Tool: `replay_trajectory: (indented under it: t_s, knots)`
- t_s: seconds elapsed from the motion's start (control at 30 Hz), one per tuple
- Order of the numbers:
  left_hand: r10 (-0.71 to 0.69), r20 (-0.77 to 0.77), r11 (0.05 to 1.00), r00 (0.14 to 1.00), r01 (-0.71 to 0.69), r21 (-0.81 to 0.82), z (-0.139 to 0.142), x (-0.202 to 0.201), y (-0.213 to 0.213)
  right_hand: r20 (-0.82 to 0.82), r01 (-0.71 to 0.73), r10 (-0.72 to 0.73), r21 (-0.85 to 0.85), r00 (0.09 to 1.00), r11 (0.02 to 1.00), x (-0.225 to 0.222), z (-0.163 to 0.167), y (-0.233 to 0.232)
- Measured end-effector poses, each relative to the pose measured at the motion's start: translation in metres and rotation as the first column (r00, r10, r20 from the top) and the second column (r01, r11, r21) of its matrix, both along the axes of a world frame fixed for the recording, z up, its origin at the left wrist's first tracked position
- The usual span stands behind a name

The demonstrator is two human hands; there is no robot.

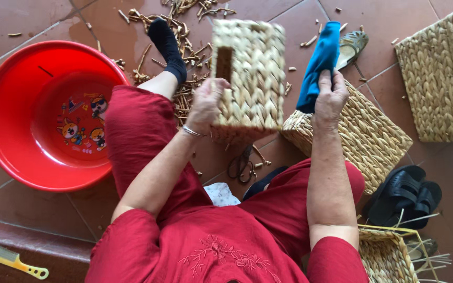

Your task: The person sits on the tiled floor and wipes woven water-hyacinth storage baskets one at a time with a blue cloth, turning each basket to clean its sides and lid, with a red basin of water nearby and dried plant debris scattered on the floor.

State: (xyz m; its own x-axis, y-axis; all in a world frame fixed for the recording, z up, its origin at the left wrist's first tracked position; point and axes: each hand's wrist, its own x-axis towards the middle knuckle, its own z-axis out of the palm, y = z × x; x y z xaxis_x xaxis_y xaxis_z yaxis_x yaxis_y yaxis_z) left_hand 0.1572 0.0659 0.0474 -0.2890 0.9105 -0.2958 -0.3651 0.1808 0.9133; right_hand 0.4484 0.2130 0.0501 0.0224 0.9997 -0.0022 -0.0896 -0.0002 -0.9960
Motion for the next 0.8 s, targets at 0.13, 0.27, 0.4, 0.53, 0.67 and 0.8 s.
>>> replay_trajectory:
  t_s: [0.13,0.27,0.4,0.53,0.67,0.8]
  knots:
    - [0.153,-0.054,0.976,0.987,-0.142,0.166,-0.004,-0.025,-0.025,-0.271,-0.165,0.136,-0.087,0.953,0.982,-0.003,0.01,-0.009]
    - [0.272,0.159,0.96,0.949,-0.278,0.013,-0.034,-0.042,-0.049,0.381,-0.345,0.281,0.111,0.881,0.932,-0.05,0.041,-0.049]
    - [0.384,-0.256,0.918,0.887,-0.396,0.005,-0.065,-0.063,-0.057,0.61,-0.589,0.348,0.247,0.712,0.77,-0.104,0.03,-0.083]
    - [0.479,-0.37,0.823,0.796,-0.554,-0.127,-0.078,-0.075,-0.072,0.834,-0.51,0.163,0.157,0.527,0.846,-0.106,-0.033,-0.069]
    - [0.344,-0.794,0.843,0.501,-0.537,0.027,-0.082,-0.07,-0.069,0.932,-0.292,0.131,-0.028,0.339,0.956,-0.074,-0.091,-0.034]
    - [0.224,-0.944,0.927,0.244,-0.352,0.129,-0.072,-0.075,-0.059,0.912,-0.072,0.245,-0.234,0.33,0.969,-0.072,-0.1,-0.026]
